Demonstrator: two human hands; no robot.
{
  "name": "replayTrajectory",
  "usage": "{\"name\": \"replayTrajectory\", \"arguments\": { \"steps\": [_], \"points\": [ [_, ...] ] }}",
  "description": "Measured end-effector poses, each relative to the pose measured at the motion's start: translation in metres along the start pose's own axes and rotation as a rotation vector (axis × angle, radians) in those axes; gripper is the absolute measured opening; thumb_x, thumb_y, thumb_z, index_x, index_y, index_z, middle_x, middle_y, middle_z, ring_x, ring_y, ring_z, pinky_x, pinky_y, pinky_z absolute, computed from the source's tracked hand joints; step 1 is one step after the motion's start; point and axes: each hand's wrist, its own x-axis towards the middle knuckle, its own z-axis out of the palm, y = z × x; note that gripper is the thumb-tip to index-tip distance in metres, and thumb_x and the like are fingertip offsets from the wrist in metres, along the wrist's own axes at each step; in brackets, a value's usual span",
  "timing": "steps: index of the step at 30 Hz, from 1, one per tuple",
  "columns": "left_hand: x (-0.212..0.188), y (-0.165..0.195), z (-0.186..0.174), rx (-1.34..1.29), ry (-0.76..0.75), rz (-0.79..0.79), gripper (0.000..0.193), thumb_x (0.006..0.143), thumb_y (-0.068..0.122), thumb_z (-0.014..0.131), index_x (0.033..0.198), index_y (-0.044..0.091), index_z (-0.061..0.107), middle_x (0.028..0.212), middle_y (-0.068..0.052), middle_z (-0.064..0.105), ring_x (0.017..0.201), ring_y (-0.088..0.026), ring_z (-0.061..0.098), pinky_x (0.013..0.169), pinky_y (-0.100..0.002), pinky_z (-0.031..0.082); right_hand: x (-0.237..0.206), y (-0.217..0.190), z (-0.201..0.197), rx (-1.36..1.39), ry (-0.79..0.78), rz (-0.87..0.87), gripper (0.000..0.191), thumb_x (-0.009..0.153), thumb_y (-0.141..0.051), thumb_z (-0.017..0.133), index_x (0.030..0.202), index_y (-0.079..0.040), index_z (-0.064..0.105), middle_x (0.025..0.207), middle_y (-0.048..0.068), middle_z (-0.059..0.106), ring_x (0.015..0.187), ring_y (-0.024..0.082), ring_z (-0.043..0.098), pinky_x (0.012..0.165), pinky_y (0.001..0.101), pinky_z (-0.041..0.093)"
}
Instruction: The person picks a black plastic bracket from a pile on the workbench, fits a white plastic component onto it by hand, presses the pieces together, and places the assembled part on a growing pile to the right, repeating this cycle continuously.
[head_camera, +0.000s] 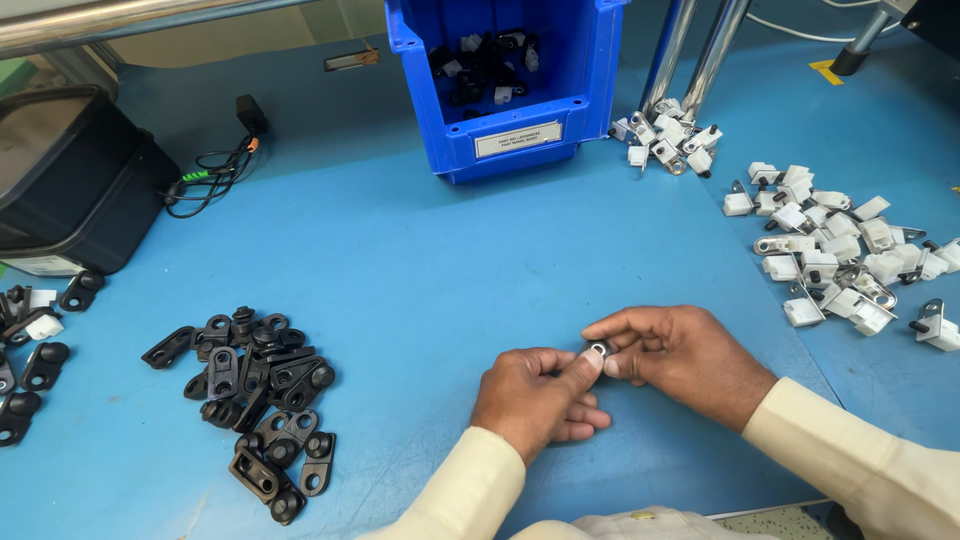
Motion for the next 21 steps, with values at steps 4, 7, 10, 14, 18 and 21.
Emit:
{"name": "replayTrajectory", "arguments": {
  "steps": [4, 7, 10, 14, 18, 21],
  "points": [
    [-0.012, -0.005, 0.007, 0.092, 0.093, 0.124, 0.051, 0.083, 0.017, 0.079, 0.127, 0.01, 0.055, 0.084, -0.011, 0.077, 0.072, -0.017, 0.077, 0.062, -0.025, 0.062, -0.001, 0.003, 0.0, 0.06, 0.056, 0.072, 0.03, 0.086, -0.005, 0.071, 0.116, -0.005, 0.076, 0.085, 0.006, 0.077, 0.075, 0.013, 0.068, 0.071, 0.0283, 0.057],
    [-0.013, -0.007, 0.011, 0.102, 0.156, 0.16, 0.031, 0.086, 0.01, 0.073, 0.115, 0.008, 0.062, 0.08, -0.008, 0.078, 0.071, -0.012, 0.078, 0.059, -0.023, 0.062, -0.003, 0.004, 0.004, 0.072, 0.092, 0.088, 0.027, 0.085, -0.005, 0.073, 0.111, -0.004, 0.078, 0.08, 0.006, 0.076, 0.069, 0.013, 0.064, 0.066, 0.0284, 0.055],
    [-0.013, -0.007, 0.011, 0.132, 0.193, 0.199, 0.017, 0.089, 0.007, 0.071, 0.106, 0.006, 0.067, 0.077, -0.007, 0.077, 0.07, -0.01, 0.078, 0.056, -0.023, 0.061, -0.004, 0.006, 0.008, 0.076, 0.088, 0.031, 0.024, 0.084, -0.004, 0.074, 0.107, -0.001, 0.077, 0.08, 0.006, 0.076, 0.069, 0.012, 0.065, 0.065, 0.0287, 0.055],
    [-0.017, -0.007, 0.01, 0.164, 0.219, 0.215, 0.013, 0.09, 0.007, 0.072, 0.101, 0.005, 0.067, 0.074, -0.006, 0.076, 0.069, -0.01, 0.077, 0.056, -0.024, 0.06, -0.005, 0.005, 0.009, 0.023, 0.074, 0.008, 0.023, 0.084, -0.006, 0.073, 0.107, -0.002, 0.077, 0.084, 0.004, 0.077, 0.073, 0.01, 0.067, 0.064, 0.0288, 0.055],
    [-0.022, -0.004, 0.006, 0.181, 0.22, 0.194, 0.014, 0.089, 0.008, 0.072, 0.103, 0.006, 0.067, 0.074, -0.007, 0.076, 0.069, -0.011, 0.077, 0.056, -0.025, 0.06, -0.004, 0.0, 0.008, 0.113, -0.008, -0.009, 0.041, 0.085, -0.004, 0.073, 0.126, -0.009, 0.07, 0.093, 0.005, 0.079, 0.079, 0.013, 0.069, 0.068, 0.0297, 0.057],
    [-0.027, -0.003, 0.003, 0.172, 0.246, 0.236, 0.021, 0.088, 0.008, 0.072, 0.108, 0.007, 0.065, 0.075, -0.007, 0.076, 0.069, -0.011, 0.077, 0.056, -0.025, 0.06, -0.001, -0.007, 0.009, 0.117, -0.011, 0.101, 0.031, 0.081, -0.006, 0.074, 0.111, 0.0, 0.075, 0.087, 0.007, 0.079, 0.074, 0.013, 0.069, 0.069, 0.0291, 0.057]
  ]
}}
